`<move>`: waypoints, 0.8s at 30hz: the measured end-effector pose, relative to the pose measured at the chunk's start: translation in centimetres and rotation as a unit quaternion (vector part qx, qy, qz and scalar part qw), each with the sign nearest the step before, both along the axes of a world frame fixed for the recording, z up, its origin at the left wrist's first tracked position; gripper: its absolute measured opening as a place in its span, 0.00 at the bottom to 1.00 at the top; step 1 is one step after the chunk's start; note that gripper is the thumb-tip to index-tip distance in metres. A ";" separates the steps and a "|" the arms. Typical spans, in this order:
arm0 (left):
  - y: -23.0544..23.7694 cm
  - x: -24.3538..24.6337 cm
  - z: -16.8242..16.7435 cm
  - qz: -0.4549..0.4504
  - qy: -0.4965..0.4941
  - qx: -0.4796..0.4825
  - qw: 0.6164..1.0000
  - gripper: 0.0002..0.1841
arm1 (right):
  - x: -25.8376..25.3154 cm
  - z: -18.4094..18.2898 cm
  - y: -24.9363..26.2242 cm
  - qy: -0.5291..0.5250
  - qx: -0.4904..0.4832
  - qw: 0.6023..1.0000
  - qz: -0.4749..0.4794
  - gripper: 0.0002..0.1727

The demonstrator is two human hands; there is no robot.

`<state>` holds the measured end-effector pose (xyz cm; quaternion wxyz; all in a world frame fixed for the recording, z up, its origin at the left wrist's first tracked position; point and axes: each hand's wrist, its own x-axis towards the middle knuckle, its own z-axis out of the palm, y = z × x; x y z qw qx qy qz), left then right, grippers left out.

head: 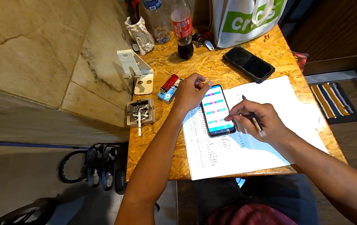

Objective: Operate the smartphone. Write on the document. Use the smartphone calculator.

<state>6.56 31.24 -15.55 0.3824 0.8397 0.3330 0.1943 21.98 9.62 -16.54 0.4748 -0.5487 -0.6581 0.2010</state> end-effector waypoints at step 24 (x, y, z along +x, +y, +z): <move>0.0 0.0 0.1 -0.003 0.004 0.004 1.000 0.17 | -0.6 0.0 0.6 -0.023 -0.014 1.000 -0.009 0.16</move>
